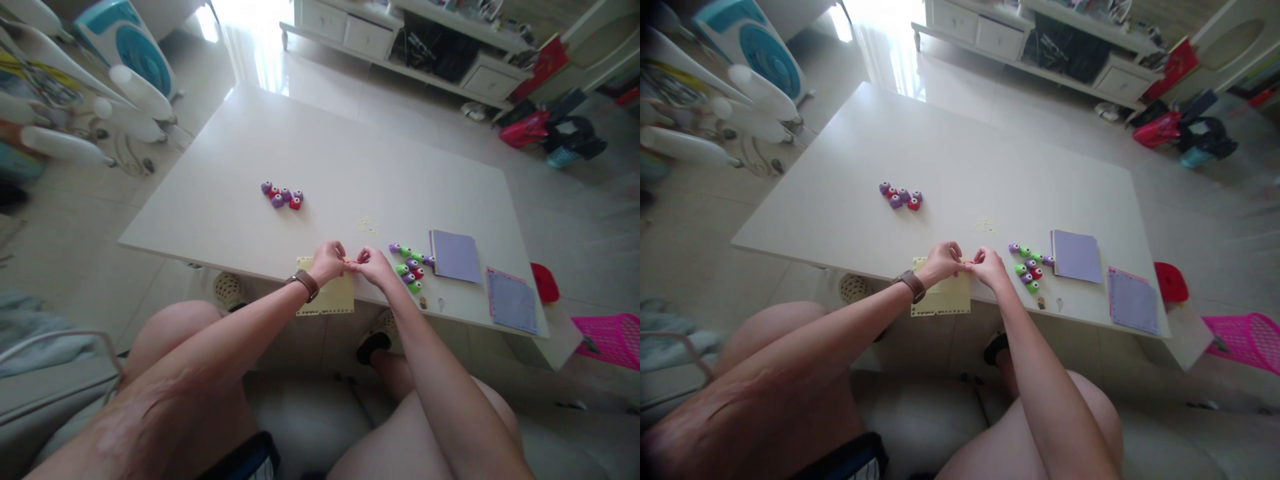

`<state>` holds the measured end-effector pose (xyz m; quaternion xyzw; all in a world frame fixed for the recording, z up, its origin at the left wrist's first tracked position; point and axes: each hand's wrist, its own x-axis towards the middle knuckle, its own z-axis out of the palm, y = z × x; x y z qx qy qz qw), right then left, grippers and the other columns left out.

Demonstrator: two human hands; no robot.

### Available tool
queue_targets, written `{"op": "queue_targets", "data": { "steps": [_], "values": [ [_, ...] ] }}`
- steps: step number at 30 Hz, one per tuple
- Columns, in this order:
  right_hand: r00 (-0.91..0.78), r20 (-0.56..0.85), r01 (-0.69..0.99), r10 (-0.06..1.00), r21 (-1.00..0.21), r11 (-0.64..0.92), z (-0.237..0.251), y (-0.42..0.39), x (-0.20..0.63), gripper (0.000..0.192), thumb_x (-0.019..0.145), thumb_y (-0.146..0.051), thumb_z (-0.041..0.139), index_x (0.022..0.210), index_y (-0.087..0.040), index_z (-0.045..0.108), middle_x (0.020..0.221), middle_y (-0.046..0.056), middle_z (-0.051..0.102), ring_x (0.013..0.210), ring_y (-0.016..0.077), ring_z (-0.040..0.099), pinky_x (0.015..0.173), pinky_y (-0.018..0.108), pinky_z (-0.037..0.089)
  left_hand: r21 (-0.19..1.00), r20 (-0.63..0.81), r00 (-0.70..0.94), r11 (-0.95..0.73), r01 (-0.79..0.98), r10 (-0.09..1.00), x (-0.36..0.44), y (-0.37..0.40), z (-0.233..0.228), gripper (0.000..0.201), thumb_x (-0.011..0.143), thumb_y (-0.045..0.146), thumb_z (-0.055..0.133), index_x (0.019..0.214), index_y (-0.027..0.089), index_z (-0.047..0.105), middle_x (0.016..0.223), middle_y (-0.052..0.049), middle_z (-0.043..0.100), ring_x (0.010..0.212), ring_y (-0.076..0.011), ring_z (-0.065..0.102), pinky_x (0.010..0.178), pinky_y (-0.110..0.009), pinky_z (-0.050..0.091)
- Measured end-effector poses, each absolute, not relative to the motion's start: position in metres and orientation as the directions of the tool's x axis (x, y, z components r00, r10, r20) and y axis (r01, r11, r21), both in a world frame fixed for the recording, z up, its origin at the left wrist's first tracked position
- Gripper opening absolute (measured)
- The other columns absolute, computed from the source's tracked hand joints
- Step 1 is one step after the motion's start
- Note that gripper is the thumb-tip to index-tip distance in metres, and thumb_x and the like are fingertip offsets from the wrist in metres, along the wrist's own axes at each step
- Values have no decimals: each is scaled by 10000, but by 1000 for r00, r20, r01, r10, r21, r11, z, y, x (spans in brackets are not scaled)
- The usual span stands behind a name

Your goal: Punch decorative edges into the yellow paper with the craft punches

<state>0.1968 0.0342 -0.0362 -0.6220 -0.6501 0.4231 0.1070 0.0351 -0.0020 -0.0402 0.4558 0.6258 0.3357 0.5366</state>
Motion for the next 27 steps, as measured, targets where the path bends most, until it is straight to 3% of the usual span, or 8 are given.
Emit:
{"op": "queue_targets", "data": {
  "steps": [9,15,17,21,27],
  "values": [
    [-228,-382,746,896,-659,-92,-43,40,197,294,615,-363,806,716,-207,578,706,-13,647,669,158,582,608,255,409,893,-382,-21,375,249,924,38,-1,-37,383,655,180,877,816,176,529,604,31,625,509,-128,629,477,-209,419],
    [-274,-393,698,878,-709,-99,-41,41,203,269,662,-343,807,770,-192,614,755,15,676,718,168,610,654,266,447,868,-396,75,347,355,915,28,1,-22,335,733,338,837,880,172,586,682,-6,667,543,-131,626,521,-234,425],
    [-292,-397,685,870,-721,-100,-39,40,204,272,696,-366,798,806,-189,623,780,27,688,740,176,625,659,272,459,818,-383,123,274,506,915,18,2,-17,330,725,413,828,810,176,614,674,-25,666,575,-152,624,543,-257,418],
    [-286,-416,687,863,-717,-118,-31,37,205,273,731,-383,791,849,-191,637,813,40,710,768,186,651,680,284,485,590,-402,176,107,800,899,0,-2,-13,299,654,412,849,729,196,658,718,-50,681,685,-200,624,606,-291,414],
    [-286,-416,714,863,-693,-97,-16,38,208,199,761,-344,776,827,-193,664,862,67,727,768,193,655,689,300,493,493,-389,197,23,870,900,-11,-13,-15,256,664,360,827,821,208,694,814,-59,696,760,-218,622,633,-290,409]
  ]
}}
